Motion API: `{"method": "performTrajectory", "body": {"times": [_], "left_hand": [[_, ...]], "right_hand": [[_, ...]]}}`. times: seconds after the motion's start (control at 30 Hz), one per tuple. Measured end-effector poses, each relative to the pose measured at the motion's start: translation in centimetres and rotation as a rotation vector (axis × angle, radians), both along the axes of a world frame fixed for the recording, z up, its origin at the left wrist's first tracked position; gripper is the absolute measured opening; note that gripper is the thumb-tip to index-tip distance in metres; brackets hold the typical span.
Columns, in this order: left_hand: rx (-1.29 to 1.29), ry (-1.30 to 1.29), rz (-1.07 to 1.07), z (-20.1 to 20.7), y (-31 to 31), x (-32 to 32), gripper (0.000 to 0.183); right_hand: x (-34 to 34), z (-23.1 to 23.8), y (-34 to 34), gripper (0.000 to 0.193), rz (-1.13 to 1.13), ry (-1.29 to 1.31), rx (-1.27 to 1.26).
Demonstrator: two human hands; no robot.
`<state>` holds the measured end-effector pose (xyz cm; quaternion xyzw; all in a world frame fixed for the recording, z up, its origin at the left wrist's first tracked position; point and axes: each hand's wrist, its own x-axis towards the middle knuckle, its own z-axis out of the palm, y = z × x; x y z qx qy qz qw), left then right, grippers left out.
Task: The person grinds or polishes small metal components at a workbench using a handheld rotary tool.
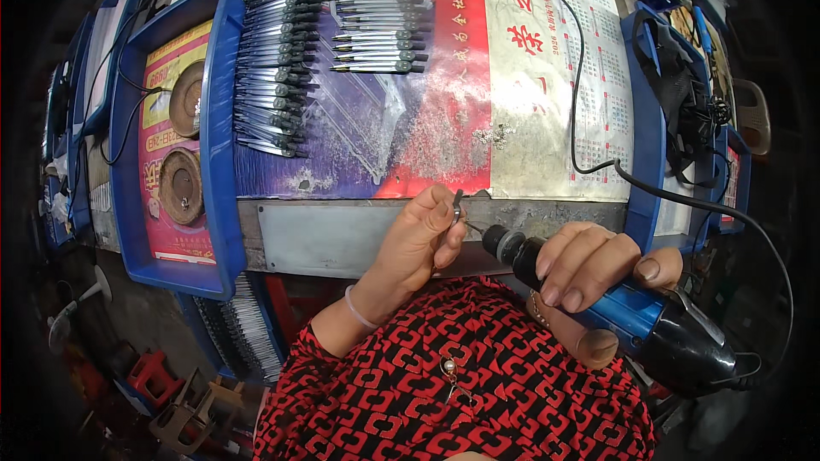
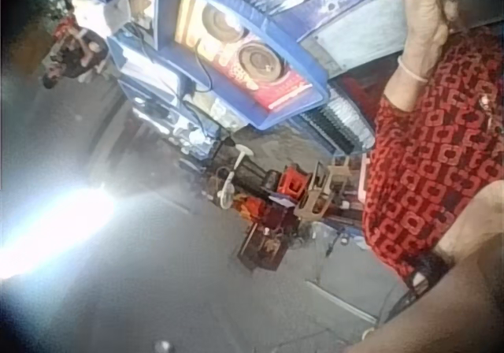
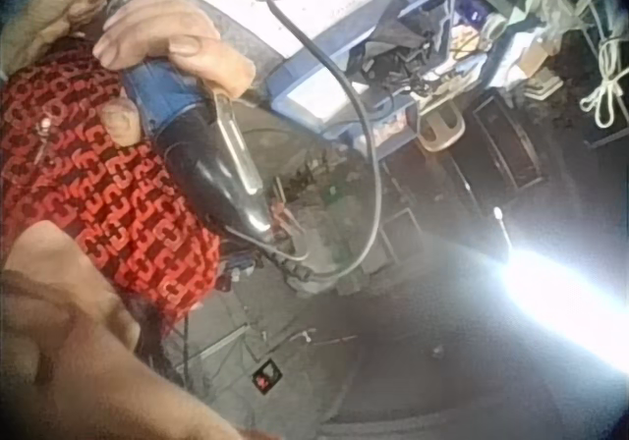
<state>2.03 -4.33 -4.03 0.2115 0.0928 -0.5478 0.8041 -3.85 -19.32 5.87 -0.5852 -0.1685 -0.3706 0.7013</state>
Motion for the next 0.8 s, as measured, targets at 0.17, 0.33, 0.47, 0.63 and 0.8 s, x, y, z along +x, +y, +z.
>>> {"method": "performTrajectory", "body": {"times": [0.17, 0.33, 0.47, 0.63, 0.8], "left_hand": [[-0.03, -0.044, 0.06, 0.4, 0.1, -0.2, 0.013], [0.036, 0.096, -0.079, 0.8, 0.2, -0.1, 0.015], [0.055, 0.067, -0.113, 0.7, 0.3, -0.3, 0.02], [0.092, 0.005, -0.176, 0.4, 0.4, -0.4, 0.025], [0.053, -0.021, -0.184, 0.3, 0.4, -0.5, 0.023]], "right_hand": [[0.5, 0.0, 1.2, 0.051, -0.063, -0.062, 0.06], [0.3, 0.0, 0.4, 0.051, -0.01, -0.036, -0.008], [0.2, 0.2, 0.2, 0.051, 0.054, 0.008, -0.081], [0.1, 0.1, -0.4, 0.052, 0.132, 0.021, -0.117], [0.0, 0.2, -0.4, 0.053, 0.173, 0.04, -0.129]]}}
